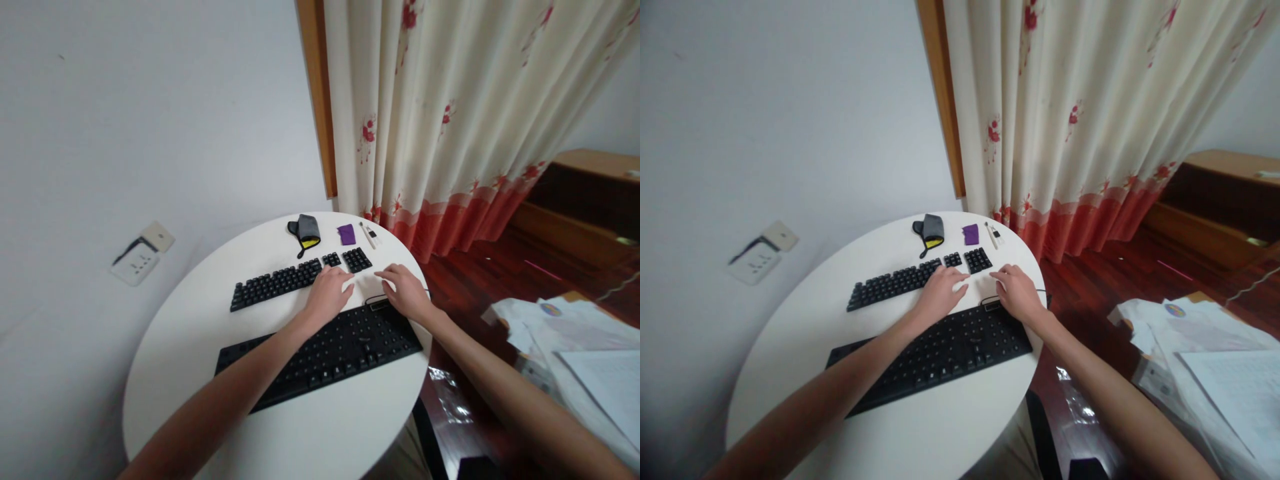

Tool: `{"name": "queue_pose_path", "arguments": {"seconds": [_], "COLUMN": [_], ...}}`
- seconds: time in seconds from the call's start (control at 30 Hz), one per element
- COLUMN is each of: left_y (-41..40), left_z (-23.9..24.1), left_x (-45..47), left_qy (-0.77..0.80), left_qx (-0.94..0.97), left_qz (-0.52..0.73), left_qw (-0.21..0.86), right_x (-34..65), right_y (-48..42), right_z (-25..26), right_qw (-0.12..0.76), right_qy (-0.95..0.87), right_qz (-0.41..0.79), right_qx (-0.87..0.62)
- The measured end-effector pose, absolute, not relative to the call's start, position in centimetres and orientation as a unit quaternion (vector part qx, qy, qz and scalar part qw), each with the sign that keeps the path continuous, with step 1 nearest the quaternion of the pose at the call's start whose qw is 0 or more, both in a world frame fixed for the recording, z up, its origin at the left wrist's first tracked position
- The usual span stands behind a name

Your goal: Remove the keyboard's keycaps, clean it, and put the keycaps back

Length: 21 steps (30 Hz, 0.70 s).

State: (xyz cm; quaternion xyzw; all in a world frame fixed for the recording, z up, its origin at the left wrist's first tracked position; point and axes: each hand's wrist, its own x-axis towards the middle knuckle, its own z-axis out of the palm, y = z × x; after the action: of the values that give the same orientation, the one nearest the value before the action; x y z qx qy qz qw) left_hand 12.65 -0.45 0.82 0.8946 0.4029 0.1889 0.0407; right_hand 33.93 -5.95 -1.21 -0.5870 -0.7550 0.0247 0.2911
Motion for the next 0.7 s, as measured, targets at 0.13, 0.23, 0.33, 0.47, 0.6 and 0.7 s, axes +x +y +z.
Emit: {"name": "queue_pose_path", "arguments": {"seconds": [0.13,0.23,0.33,0.47,0.6,0.7], "left_y": [3.3,4.2,4.4,4.3,3.8,3.1], "left_z": [-0.1,-1.2,-2.2,-2.6,-2.4,-1.8], "left_x": [14.7,15.5,15.6,15.6,15.6,15.7], "left_qy": [0.424,0.425,0.430,0.425,0.420,0.433], "left_qx": [0.888,0.889,0.888,0.891,0.897,0.893], "left_qz": [0.178,0.168,0.155,0.146,0.132,0.119], "left_qw": [-0.016,-0.042,-0.052,-0.068,-0.041,-0.019], "right_x": [33.6,33.0,32.8,33.0,33.3,33.6], "right_y": [-0.2,1.6,2.1,1.9,1.5,1.1], "right_z": [-1.8,-2.4,-2.7,-2.9,-3.1,-3.3], "right_qw": [0.192,0.147,0.139,0.141,0.155,0.174], "right_qy": [-0.762,-0.771,-0.776,-0.790,-0.808,-0.804], "right_qz": [-0.006,-0.022,-0.027,-0.021,0.004,0.031], "right_qx": [-0.618,-0.620,-0.615,-0.596,-0.568,-0.567]}}
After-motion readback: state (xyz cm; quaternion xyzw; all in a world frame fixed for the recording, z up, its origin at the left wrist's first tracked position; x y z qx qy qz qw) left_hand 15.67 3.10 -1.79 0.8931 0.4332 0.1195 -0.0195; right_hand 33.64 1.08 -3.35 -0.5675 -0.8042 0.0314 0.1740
